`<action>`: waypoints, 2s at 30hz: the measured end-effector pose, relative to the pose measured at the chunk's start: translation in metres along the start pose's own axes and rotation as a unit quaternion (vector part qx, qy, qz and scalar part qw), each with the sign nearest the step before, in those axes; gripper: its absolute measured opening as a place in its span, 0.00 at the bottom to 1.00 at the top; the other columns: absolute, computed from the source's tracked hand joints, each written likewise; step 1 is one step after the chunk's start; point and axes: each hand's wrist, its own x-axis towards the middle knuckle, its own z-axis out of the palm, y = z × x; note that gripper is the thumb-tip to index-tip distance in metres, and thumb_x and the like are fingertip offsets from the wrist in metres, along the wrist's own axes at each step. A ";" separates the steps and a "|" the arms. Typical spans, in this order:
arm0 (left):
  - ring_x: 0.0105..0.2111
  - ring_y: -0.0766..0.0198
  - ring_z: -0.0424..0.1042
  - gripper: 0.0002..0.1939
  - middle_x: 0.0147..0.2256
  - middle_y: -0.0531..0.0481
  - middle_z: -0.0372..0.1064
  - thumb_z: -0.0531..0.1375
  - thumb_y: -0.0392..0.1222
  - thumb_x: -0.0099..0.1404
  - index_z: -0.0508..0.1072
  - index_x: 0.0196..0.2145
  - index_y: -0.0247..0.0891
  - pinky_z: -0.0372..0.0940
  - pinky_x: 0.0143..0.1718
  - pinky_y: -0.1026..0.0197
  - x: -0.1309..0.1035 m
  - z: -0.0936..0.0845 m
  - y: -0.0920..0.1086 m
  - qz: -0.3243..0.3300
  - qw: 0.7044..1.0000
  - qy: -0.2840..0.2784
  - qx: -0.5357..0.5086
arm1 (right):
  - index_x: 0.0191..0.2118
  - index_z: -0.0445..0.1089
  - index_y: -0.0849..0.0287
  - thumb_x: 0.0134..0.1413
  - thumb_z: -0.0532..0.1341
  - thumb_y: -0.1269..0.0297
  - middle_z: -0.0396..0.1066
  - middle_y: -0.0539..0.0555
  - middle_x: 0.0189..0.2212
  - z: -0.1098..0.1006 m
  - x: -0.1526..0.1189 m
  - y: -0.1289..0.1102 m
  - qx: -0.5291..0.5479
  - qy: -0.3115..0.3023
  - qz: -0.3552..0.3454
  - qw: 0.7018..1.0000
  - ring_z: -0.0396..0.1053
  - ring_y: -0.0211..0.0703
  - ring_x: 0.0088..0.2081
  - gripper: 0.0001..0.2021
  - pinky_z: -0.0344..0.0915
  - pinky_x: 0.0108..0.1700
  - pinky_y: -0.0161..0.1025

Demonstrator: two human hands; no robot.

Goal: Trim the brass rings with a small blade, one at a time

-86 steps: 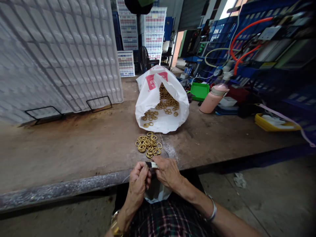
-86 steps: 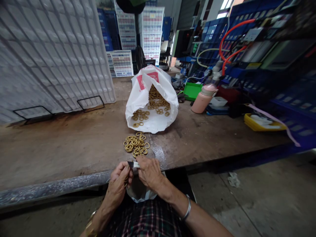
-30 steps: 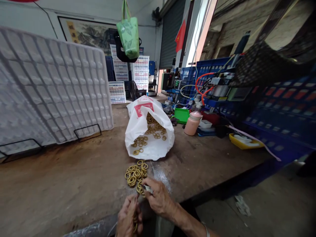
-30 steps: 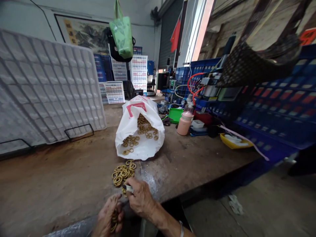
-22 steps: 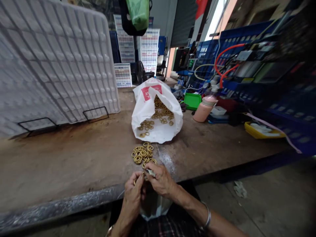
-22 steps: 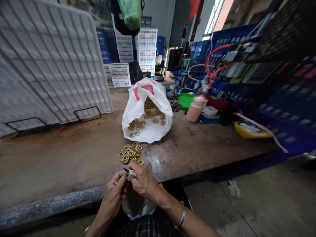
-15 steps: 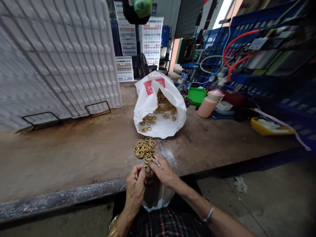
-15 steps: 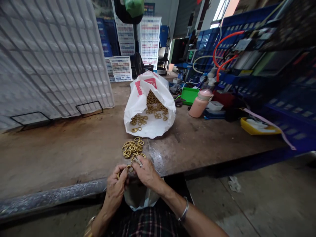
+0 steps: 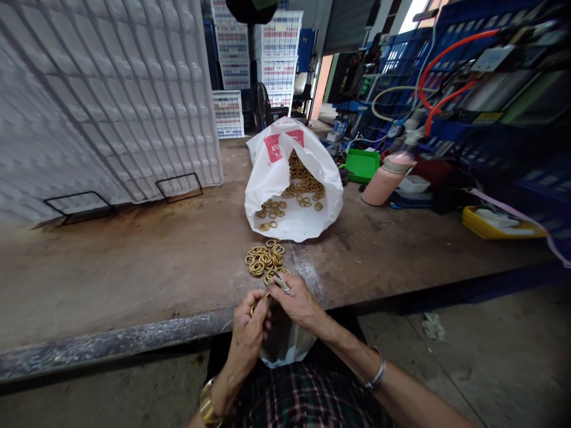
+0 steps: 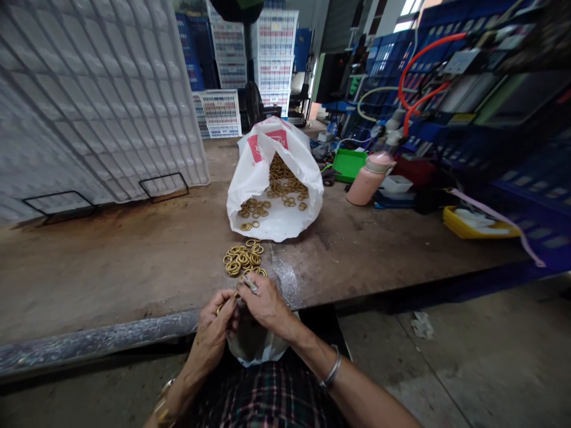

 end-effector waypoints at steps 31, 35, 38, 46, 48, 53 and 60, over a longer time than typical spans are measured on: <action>0.17 0.74 0.57 0.18 0.21 0.57 0.60 0.57 0.56 0.56 0.62 0.29 0.37 0.52 0.16 0.71 0.002 -0.004 -0.008 -0.002 0.997 -0.024 -0.067 | 0.35 0.65 0.58 0.47 0.50 0.74 0.72 0.53 0.31 -0.005 -0.014 -0.001 -0.336 -0.055 -0.084 0.936 0.67 0.41 0.32 0.10 0.53 0.32 0.33; 0.17 0.74 0.58 0.18 0.20 0.58 0.61 0.57 0.57 0.56 0.63 0.29 0.38 0.52 0.16 0.72 0.002 -0.004 -0.007 -0.007 0.998 -0.017 -0.057 | 0.36 0.65 0.58 0.46 0.51 0.74 0.72 0.53 0.33 -0.006 -0.014 -0.002 -0.348 -0.056 -0.080 0.932 0.67 0.42 0.34 0.11 0.53 0.33 0.34; 0.17 0.74 0.58 0.18 0.21 0.58 0.61 0.56 0.57 0.56 0.63 0.29 0.38 0.52 0.16 0.72 0.002 -0.004 -0.008 -0.005 0.998 -0.014 -0.058 | 0.37 0.65 0.58 0.46 0.50 0.75 0.72 0.53 0.33 -0.005 -0.015 -0.002 -0.361 -0.053 -0.070 0.928 0.67 0.42 0.34 0.13 0.52 0.33 0.35; 0.17 0.74 0.57 0.19 0.21 0.57 0.60 0.56 0.58 0.56 0.62 0.28 0.37 0.53 0.17 0.72 0.000 -0.006 -0.008 0.012 0.999 -0.012 -0.040 | 0.38 0.66 0.58 0.42 0.50 0.75 0.72 0.53 0.31 -0.004 -0.017 -0.004 -0.385 -0.059 -0.055 0.919 0.66 0.41 0.31 0.16 0.49 0.30 0.35; 0.17 0.74 0.57 0.21 0.20 0.57 0.60 0.56 0.60 0.55 0.62 0.27 0.37 0.52 0.16 0.71 -0.001 -0.006 -0.009 0.018 0.999 -0.002 -0.037 | 0.37 0.66 0.59 0.43 0.51 0.74 0.71 0.53 0.29 -0.004 -0.016 -0.004 -0.384 -0.077 -0.059 0.918 0.66 0.40 0.29 0.14 0.47 0.29 0.35; 0.16 0.75 0.55 0.21 0.18 0.58 0.59 0.57 0.59 0.55 0.60 0.25 0.38 0.51 0.16 0.71 -0.010 -0.005 -0.004 0.032 0.997 -0.032 -0.061 | 0.39 0.65 0.60 0.44 0.50 0.75 0.71 0.53 0.28 -0.011 -0.007 -0.001 -0.412 -0.081 -0.041 0.907 0.65 0.40 0.28 0.15 0.47 0.29 0.35; 0.17 0.76 0.56 0.16 0.25 0.55 0.63 0.57 0.53 0.59 0.63 0.27 0.36 0.50 0.14 0.71 -0.011 -0.003 0.001 -0.018 0.969 -0.090 -0.228 | 0.39 0.66 0.59 0.48 0.50 0.75 0.71 0.53 0.29 -0.039 0.030 0.014 -0.447 0.049 -0.023 0.893 0.66 0.40 0.30 0.13 0.50 0.30 0.34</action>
